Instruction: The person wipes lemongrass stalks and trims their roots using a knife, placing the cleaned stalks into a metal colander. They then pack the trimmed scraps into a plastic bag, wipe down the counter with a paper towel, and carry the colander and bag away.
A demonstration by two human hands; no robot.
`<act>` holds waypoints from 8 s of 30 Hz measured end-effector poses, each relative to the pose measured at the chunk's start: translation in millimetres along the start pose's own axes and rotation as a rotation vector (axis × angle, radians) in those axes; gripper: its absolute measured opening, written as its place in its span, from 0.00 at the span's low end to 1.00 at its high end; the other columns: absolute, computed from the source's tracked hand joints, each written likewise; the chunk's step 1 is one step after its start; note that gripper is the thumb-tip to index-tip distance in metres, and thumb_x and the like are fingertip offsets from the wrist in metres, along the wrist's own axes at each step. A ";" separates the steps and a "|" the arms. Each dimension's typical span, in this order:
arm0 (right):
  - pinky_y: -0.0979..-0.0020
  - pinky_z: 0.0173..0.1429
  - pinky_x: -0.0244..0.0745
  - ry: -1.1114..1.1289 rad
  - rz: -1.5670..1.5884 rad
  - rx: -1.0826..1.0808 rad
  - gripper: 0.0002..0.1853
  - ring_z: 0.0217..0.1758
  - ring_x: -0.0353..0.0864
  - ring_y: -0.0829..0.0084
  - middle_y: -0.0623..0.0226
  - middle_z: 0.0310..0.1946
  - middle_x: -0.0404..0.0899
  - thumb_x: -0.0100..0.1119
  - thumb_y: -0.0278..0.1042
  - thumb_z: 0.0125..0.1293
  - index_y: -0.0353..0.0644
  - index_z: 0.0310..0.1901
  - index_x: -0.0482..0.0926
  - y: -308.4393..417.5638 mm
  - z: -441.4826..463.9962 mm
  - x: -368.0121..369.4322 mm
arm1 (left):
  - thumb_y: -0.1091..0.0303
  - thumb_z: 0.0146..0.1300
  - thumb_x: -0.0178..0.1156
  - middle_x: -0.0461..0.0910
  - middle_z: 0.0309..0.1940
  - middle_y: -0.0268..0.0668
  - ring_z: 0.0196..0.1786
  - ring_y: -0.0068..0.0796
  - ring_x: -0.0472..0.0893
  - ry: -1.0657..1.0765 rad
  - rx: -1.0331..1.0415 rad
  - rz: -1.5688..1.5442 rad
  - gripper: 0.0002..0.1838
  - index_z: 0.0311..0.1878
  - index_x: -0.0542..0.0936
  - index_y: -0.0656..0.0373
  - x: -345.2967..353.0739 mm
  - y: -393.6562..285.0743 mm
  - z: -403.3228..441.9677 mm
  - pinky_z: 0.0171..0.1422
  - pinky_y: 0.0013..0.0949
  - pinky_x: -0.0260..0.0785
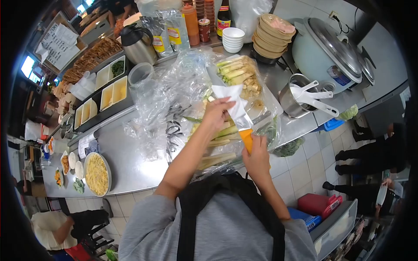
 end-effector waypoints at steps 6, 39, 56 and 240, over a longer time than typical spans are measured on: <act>0.57 0.44 0.70 0.100 0.035 0.128 0.20 0.43 0.72 0.47 0.52 0.43 0.67 0.56 0.24 0.51 0.36 0.48 0.67 -17.2 -26.7 -12.6 | 0.81 0.57 0.57 0.78 0.41 0.43 0.38 0.28 0.79 -0.213 0.236 -0.215 0.20 0.54 0.68 0.68 -60.1 -32.1 64.4 0.37 0.26 0.75; 0.63 0.38 0.73 0.084 -0.499 -0.294 0.15 0.36 0.75 0.63 0.65 0.28 0.75 0.56 0.22 0.41 0.45 0.35 0.80 15.4 17.7 -43.9 | 0.71 0.46 0.65 0.78 0.26 0.42 0.35 0.43 0.75 0.888 0.836 1.517 0.10 0.34 0.80 0.60 31.1 -41.2 -66.6 0.47 0.37 0.66; 0.70 0.44 0.73 -0.297 -0.080 0.325 0.24 0.37 0.80 0.64 0.59 0.34 0.80 0.69 0.24 0.37 0.36 0.43 0.79 -106.6 -32.4 -112.2 | 0.78 0.44 0.64 0.80 0.28 0.42 0.34 0.39 0.80 0.146 0.825 1.468 0.20 0.44 0.76 0.60 -95.4 -148.7 -76.5 0.41 0.35 0.71; 0.72 0.34 0.71 -0.418 0.553 1.548 0.17 0.30 0.77 0.74 0.64 0.29 0.78 0.54 0.40 0.61 0.34 0.43 0.78 -2022.7 -42.3 -1123.8 | 0.31 0.60 0.33 0.71 0.57 0.48 0.62 0.47 0.66 1.367 -1.178 1.674 0.41 0.57 0.73 0.58 1619.0 1514.5 581.8 0.65 0.36 0.56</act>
Point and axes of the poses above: each hand's wrist, its own z-axis towards the middle knuckle, its own x-axis out of the palm, y = z × x, the point moved 4 cm from there along z, towards the middle knuckle
